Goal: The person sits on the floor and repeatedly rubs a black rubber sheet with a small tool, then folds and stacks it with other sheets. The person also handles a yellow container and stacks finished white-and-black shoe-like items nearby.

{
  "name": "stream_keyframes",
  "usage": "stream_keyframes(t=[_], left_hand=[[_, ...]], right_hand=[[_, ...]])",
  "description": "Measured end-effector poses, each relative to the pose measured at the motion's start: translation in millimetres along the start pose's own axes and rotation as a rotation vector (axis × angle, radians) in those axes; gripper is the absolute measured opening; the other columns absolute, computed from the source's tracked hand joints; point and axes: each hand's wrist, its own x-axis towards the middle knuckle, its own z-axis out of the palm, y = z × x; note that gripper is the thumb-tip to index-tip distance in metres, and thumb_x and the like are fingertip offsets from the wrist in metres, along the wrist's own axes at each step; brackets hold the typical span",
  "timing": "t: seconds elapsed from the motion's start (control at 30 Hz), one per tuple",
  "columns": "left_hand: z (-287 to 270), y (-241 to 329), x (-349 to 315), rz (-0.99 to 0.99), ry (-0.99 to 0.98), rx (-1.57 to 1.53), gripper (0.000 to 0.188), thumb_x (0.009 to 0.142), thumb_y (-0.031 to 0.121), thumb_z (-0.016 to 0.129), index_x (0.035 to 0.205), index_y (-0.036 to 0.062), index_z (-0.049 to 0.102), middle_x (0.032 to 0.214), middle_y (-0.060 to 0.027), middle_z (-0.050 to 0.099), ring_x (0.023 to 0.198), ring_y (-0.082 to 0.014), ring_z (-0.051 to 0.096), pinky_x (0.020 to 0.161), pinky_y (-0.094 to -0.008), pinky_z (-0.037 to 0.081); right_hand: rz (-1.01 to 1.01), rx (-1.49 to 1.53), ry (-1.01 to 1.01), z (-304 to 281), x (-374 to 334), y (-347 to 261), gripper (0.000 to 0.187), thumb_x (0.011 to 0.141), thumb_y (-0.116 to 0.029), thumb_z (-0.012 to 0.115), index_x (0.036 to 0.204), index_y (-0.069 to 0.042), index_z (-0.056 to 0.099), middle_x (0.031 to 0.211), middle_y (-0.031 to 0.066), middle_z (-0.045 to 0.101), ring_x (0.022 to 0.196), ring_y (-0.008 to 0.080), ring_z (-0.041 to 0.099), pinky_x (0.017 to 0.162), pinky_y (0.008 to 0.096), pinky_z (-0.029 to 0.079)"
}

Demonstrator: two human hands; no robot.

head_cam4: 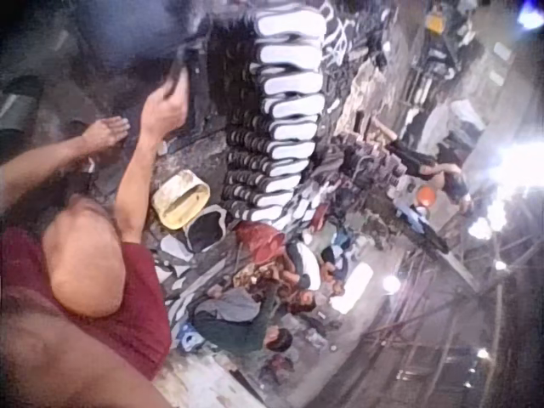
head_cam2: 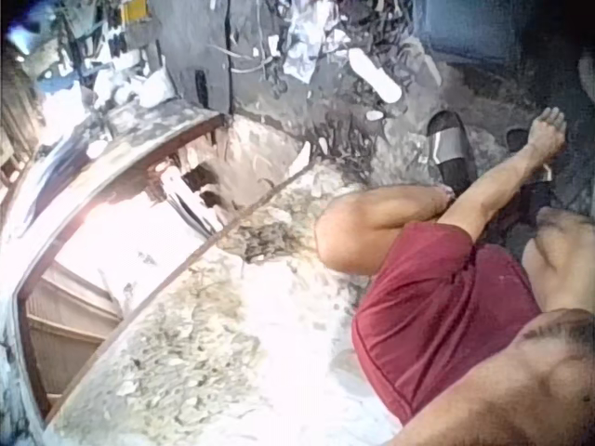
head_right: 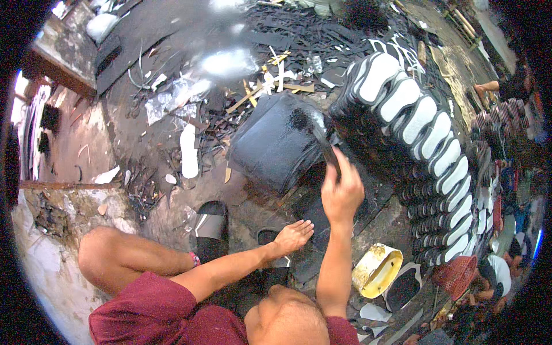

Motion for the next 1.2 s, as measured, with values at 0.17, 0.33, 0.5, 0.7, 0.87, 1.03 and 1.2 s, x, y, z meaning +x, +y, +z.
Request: stream_keyframes(t=[0.17, 0.33, 0.5, 0.7, 0.87, 1.03, 1.2], left_hand=[[-8, 18, 21, 0.039, 0.045, -0.09, 0.042, 0.086, 0.015, 0.059, 0.124, -0.0027, 0.066, 0.142, -0.0174, 0.059, 0.138, -0.031, 0.051, 0.117, -0.0426, 0.038], [-23, 20, 26, -0.174, -0.148, -0.834, 0.056, 0.098, 0.027, 0.055, 0.148, 0.0016, 0.044, 0.156, -0.0186, 0.042, 0.149, -0.0264, 0.033, 0.125, -0.0386, 0.024], [59, -14, -5, -0.187, 0.325, -0.256, 0.045, 0.088, 0.018, 0.063, 0.13, 0.0014, 0.061, 0.137, -0.015, 0.062, 0.132, -0.0308, 0.054, 0.114, -0.0425, 0.041], [-15, 25, 28, 0.064, 0.144, -0.207, 0.042, 0.082, 0.012, 0.065, 0.123, 0.0036, 0.064, 0.133, -0.0152, 0.063, 0.128, -0.0309, 0.058, 0.11, -0.0409, 0.047], [-18, 6, 15, -0.036, 0.017, -0.406, 0.053, 0.084, 0.016, 0.066, 0.136, 0.006, 0.058, 0.138, -0.0179, 0.06, 0.13, -0.0312, 0.056, 0.11, -0.0411, 0.046], [5, 18, 17, -0.109, 0.243, -0.448, 0.056, 0.08, 0.013, 0.069, 0.135, 0.0103, 0.059, 0.143, -0.0184, 0.054, 0.13, -0.033, 0.054, 0.106, -0.0425, 0.047], [-42, 10, 23, 0.022, 0.059, -0.049, 0.064, 0.078, 0.015, 0.07, 0.141, 0.0086, 0.056, 0.157, -0.016, 0.039, 0.133, -0.0323, 0.046, 0.111, -0.0448, 0.042]], right_hand=[[-0.448, -0.363, -0.124, 100, 121, -46, 0.031, 0.092, -0.013, 0.055, 0.118, -0.012, 0.07, 0.109, 0.0176, 0.072, 0.103, 0.0317, 0.069, 0.093, 0.043, 0.053], [-0.644, -0.148, -0.735, 173, 5, -75, 0.031, 0.081, -0.01, 0.06, 0.108, -0.017, 0.074, 0.106, 0.0107, 0.074, 0.095, 0.0304, 0.073, 0.082, 0.0461, 0.059], [-0.788, 0.503, -0.528, 122, 16, -174, 0.039, 0.085, 0.001, 0.055, 0.117, -0.012, 0.072, 0.121, 0.0137, 0.072, 0.114, 0.0287, 0.068, 0.098, 0.0427, 0.053], [-0.063, -0.456, -0.447, 92, 147, -7, 0.031, 0.094, -0.018, 0.057, 0.119, -0.023, 0.074, 0.105, 0.012, 0.075, 0.094, 0.032, 0.073, 0.082, 0.0454, 0.059], [-0.587, -0.204, -0.604, 118, 28, -70, 0.032, 0.086, -0.013, 0.059, 0.114, -0.021, 0.073, 0.108, 0.0047, 0.076, 0.095, 0.0251, 0.074, 0.079, 0.0411, 0.059], [-0.548, 0.119, -0.534, 45, -10, -98, 0.028, 0.083, -0.008, 0.065, 0.109, -0.015, 0.072, 0.102, 0.0065, 0.075, 0.089, 0.0281, 0.073, 0.075, 0.0423, 0.057], [-0.086, 0.195, -0.103, -28, -8, -24, 0.027, 0.089, -0.006, 0.068, 0.116, -0.006, 0.07, 0.107, 0.0136, 0.074, 0.095, 0.0314, 0.073, 0.084, 0.038, 0.056]])
